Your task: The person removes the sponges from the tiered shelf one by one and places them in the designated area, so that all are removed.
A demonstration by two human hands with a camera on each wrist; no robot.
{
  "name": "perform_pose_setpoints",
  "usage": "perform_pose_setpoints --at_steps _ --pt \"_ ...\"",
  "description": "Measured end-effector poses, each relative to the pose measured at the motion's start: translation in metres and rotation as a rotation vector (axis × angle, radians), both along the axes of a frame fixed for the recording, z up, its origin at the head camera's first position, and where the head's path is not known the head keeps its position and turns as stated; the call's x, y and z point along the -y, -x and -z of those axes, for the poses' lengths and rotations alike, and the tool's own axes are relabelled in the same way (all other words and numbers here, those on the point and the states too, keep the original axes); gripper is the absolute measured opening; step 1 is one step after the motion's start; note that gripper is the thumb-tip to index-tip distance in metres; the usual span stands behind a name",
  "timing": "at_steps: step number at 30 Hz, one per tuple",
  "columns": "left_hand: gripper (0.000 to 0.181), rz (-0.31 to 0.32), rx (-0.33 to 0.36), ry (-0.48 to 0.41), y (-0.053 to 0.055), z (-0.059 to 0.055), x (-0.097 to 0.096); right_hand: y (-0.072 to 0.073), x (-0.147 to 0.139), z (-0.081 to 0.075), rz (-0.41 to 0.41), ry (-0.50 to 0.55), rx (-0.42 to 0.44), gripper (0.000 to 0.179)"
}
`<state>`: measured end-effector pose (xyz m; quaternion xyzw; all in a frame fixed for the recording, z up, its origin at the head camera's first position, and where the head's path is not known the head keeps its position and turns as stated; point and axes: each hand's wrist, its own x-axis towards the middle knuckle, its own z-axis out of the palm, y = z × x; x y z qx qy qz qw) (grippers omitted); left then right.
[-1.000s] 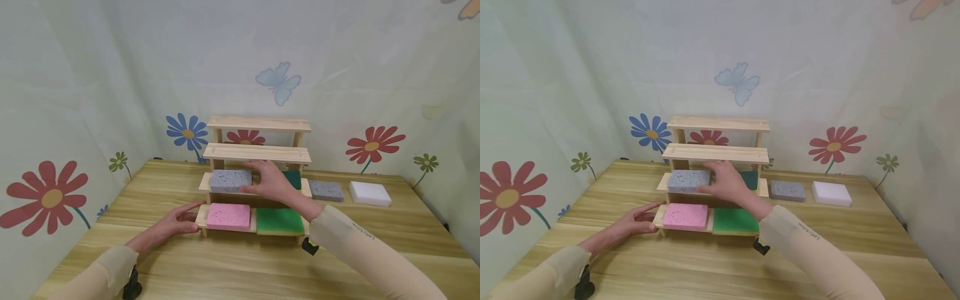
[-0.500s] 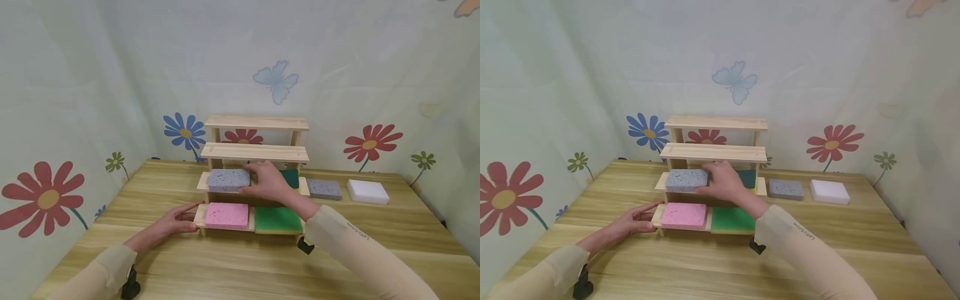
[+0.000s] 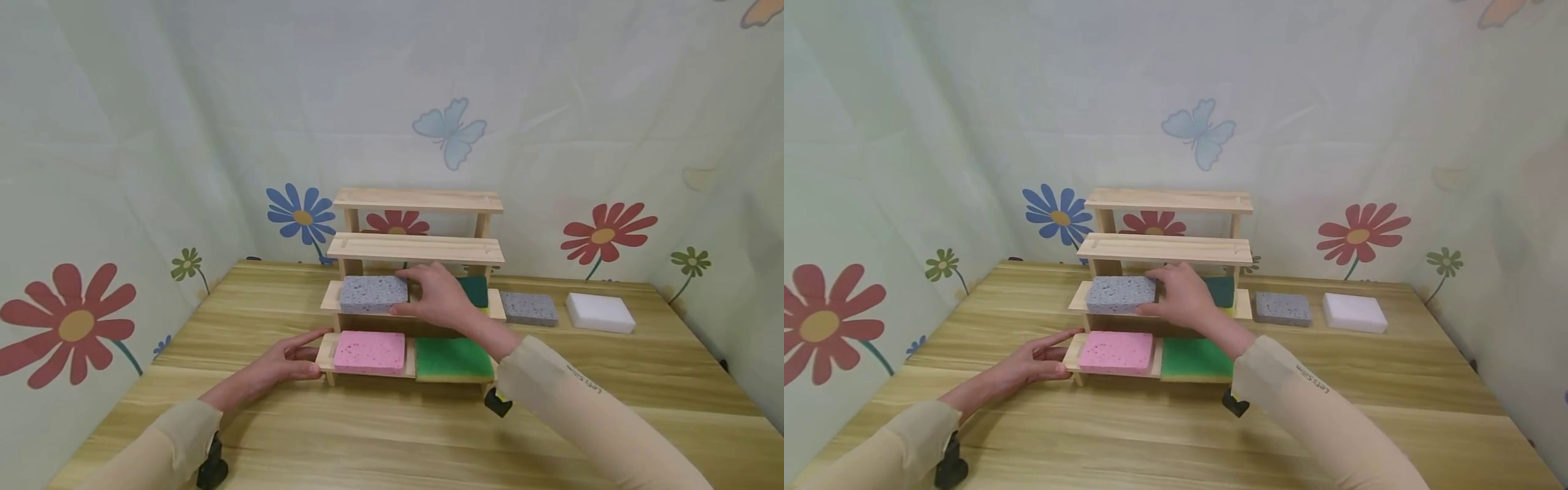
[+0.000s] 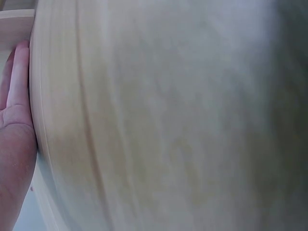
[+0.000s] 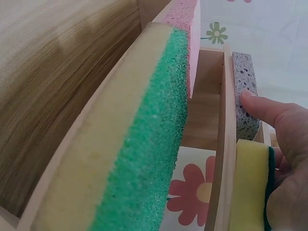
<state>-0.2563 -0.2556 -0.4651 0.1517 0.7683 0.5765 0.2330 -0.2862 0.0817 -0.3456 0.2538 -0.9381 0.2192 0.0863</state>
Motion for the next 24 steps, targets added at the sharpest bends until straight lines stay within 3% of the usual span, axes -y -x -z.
perform_pose_setpoints --at_steps 5,11,18,24 --pt "0.073 0.005 -0.011 0.017 0.001 0.0 -0.001 -0.002 -0.001 0.001 0.002 0.03 -0.014 0.07" --pt "0.075 0.012 -0.006 -0.006 0.002 0.002 0.001 -0.005 -0.004 -0.002 -0.052 0.154 0.027 0.069" --pt "0.075 0.021 0.016 -0.035 0.003 0.001 0.001 -0.006 -0.002 -0.013 -0.067 0.214 0.053 0.068" --pt "0.073 0.02 0.006 -0.004 0.002 -0.001 0.001 -0.009 -0.006 -0.023 -0.068 0.252 0.034 0.067"
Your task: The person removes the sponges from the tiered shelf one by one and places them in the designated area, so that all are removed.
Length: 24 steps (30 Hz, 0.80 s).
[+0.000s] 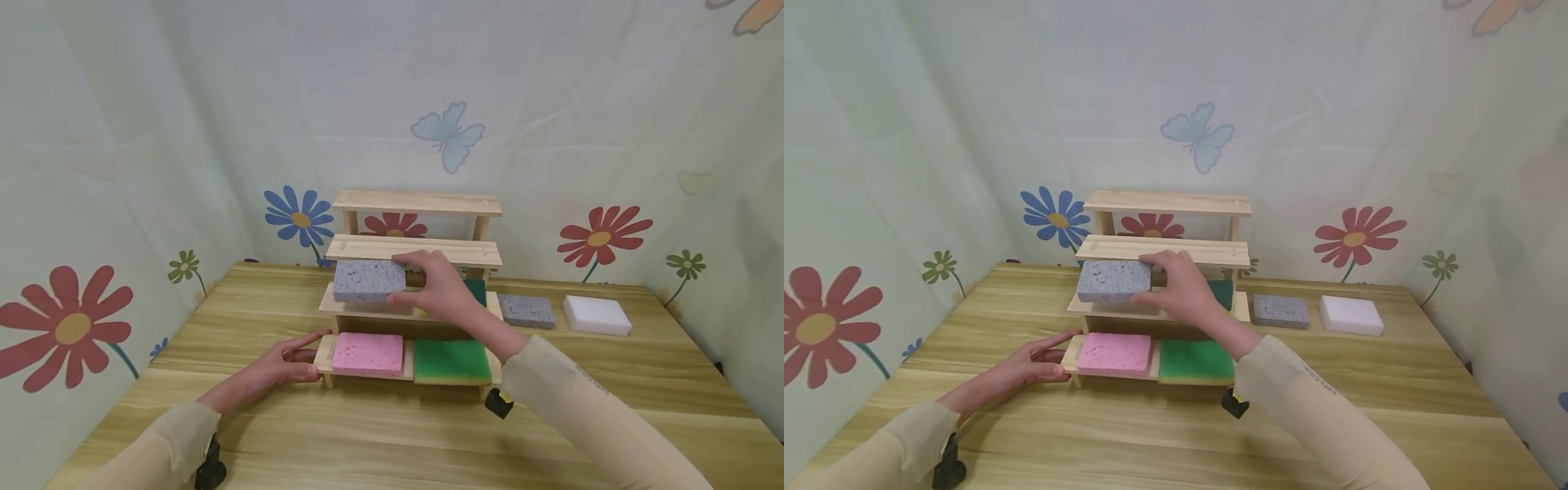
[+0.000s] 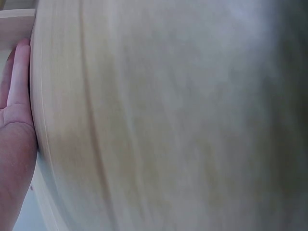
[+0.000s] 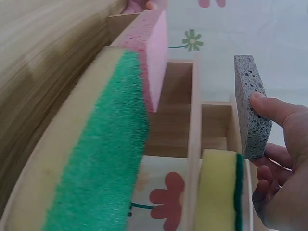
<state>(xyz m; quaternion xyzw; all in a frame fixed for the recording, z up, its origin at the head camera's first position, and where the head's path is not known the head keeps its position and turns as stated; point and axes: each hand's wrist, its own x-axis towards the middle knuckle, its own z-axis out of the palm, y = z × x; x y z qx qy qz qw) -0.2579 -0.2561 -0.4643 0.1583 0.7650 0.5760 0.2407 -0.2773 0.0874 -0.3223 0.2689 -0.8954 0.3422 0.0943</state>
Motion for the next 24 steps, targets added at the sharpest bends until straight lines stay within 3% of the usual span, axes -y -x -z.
perform_pose_setpoints --at_steps 9,18,24 --pt "0.074 0.002 -0.001 -0.003 -0.002 -0.001 0.0 -0.011 -0.011 -0.015 0.033 0.035 -0.026 0.066" --pt "0.078 0.006 0.022 -0.048 -0.003 -0.003 -0.002 -0.018 -0.028 -0.019 0.048 0.058 -0.059 0.067" --pt "0.08 0.0 0.031 -0.077 -0.004 -0.004 -0.002 -0.021 -0.045 -0.022 0.063 0.125 -0.078 0.065"
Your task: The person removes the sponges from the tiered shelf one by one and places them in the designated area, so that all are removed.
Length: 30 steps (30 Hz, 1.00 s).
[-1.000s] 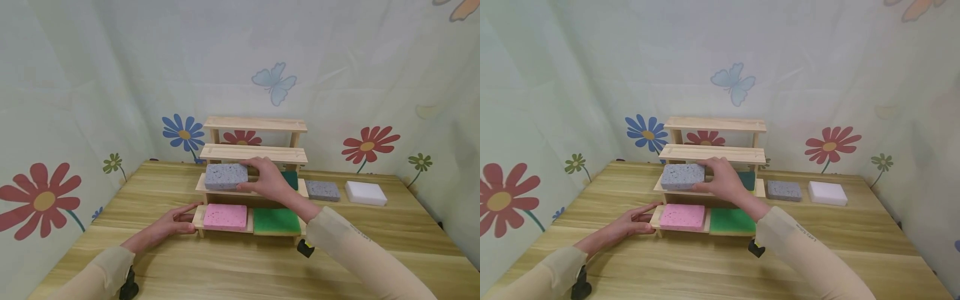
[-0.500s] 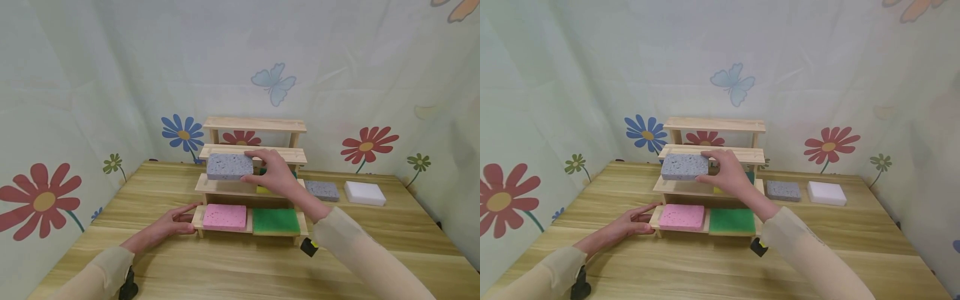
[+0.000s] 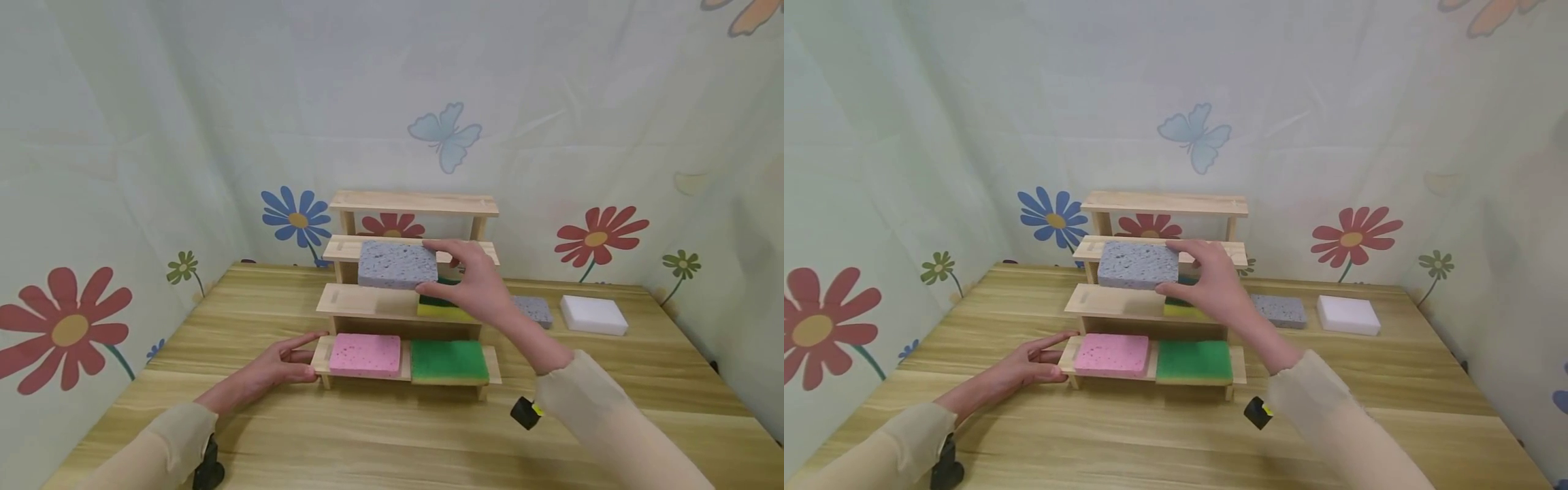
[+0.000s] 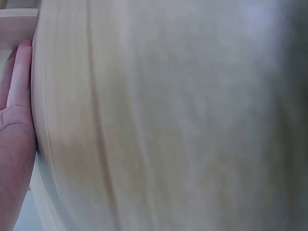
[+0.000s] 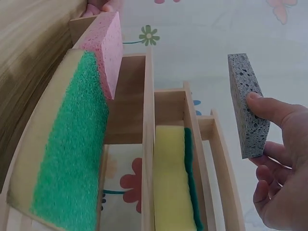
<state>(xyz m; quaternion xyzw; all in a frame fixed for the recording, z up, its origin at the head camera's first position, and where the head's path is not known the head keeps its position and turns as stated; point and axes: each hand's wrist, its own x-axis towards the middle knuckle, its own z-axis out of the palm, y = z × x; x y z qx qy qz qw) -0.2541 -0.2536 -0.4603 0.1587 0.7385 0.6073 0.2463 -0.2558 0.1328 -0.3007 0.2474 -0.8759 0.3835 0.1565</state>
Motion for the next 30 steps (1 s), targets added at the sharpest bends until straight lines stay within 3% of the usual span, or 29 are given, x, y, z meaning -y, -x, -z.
perform_pose_setpoints --at_steps 5,12,20,27,30 --pt "0.081 -0.013 0.017 -0.001 0.0 0.0 0.0 -0.003 -0.015 -0.001 -0.001 0.047 -0.004 0.065" --pt "0.081 -0.012 0.002 -0.003 0.0 0.001 0.0 -0.013 -0.04 -0.002 0.063 0.054 0.045 0.067" --pt "0.079 -0.043 -0.02 0.041 -0.002 0.001 -0.002 -0.031 -0.077 0.005 0.155 0.043 -0.056 0.066" --pt "0.07 -0.089 -0.09 0.064 -0.013 0.003 -0.005 -0.042 -0.103 0.018 0.213 0.059 -0.116 0.067" --pt "0.073 -0.13 -0.075 0.041 -0.023 -0.001 -0.011 -0.045 -0.113 0.024 0.232 0.065 -0.132 0.068"
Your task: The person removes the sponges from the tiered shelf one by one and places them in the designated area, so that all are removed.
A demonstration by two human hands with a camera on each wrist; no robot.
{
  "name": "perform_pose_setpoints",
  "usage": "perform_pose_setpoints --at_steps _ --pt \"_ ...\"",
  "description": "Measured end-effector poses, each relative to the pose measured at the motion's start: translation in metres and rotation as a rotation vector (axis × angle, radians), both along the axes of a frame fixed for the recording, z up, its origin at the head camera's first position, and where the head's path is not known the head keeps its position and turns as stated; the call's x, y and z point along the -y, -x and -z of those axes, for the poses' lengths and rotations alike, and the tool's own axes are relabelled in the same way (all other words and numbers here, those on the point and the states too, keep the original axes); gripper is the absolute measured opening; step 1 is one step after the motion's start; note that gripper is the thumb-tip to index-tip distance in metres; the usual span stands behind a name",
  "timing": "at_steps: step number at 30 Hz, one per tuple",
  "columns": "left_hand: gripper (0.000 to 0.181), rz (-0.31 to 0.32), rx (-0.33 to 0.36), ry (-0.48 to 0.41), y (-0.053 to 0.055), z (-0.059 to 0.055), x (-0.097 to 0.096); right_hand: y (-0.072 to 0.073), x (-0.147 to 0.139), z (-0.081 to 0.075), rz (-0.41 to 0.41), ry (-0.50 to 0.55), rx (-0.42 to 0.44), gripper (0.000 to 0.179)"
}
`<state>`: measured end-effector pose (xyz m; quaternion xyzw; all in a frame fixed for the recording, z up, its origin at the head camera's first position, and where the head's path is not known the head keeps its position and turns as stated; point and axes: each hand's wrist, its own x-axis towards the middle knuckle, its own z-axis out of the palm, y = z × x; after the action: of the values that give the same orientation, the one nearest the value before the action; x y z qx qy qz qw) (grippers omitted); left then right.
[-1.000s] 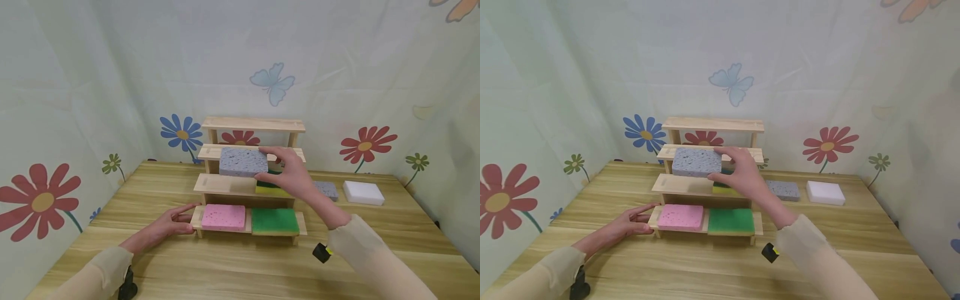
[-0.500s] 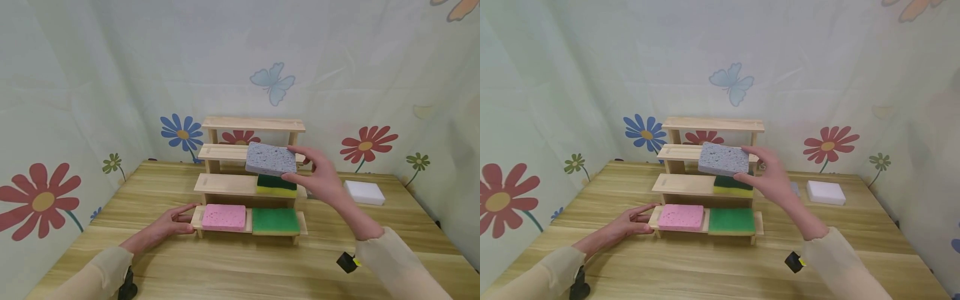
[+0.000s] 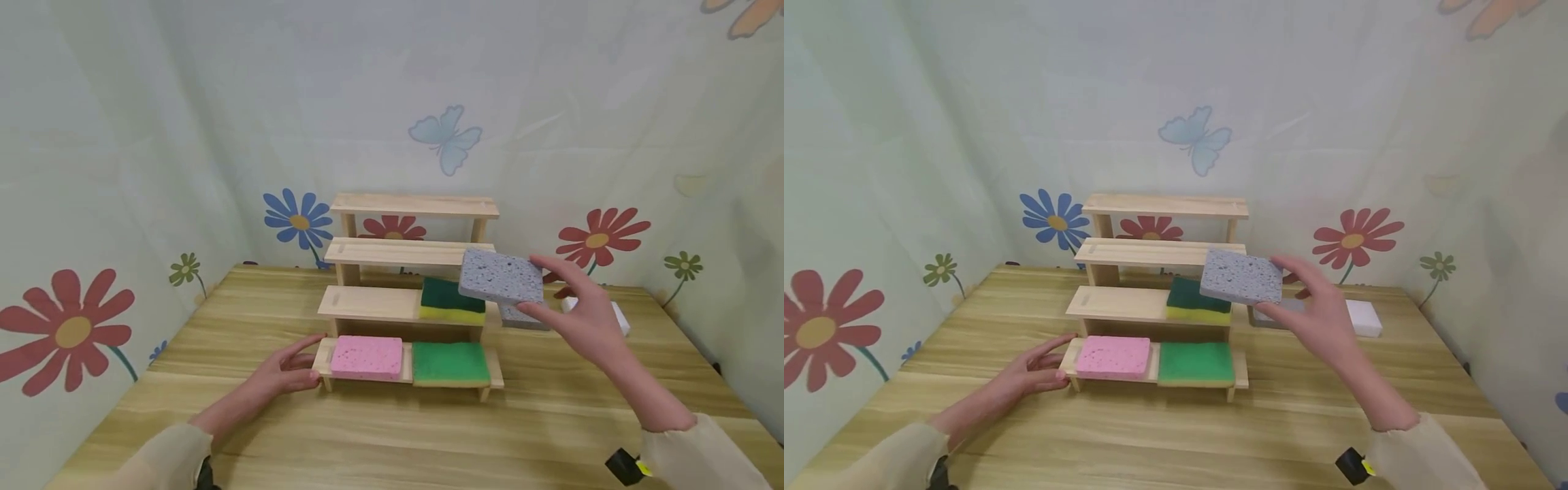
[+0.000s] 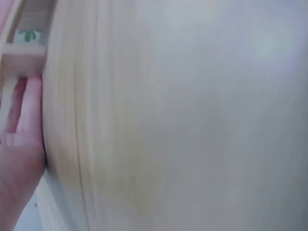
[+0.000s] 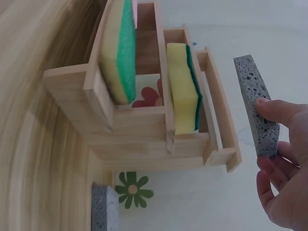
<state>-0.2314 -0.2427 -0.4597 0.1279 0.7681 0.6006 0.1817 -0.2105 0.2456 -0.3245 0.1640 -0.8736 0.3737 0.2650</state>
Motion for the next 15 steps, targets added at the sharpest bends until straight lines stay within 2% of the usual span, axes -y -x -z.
perform_pose_setpoints --at_steps 7,11,15 --pt "0.078 -0.144 0.103 -0.138 -0.02 -0.01 -0.019 -0.006 -0.015 0.01 0.043 -0.013 0.005 0.068" --pt "0.076 -0.233 0.097 -0.125 -0.028 -0.014 -0.029 -0.009 -0.023 0.016 0.042 -0.008 0.008 0.07" --pt "0.074 -0.316 0.09 -0.12 -0.033 -0.014 -0.036 -0.011 -0.03 0.022 0.056 -0.003 0.026 0.072"
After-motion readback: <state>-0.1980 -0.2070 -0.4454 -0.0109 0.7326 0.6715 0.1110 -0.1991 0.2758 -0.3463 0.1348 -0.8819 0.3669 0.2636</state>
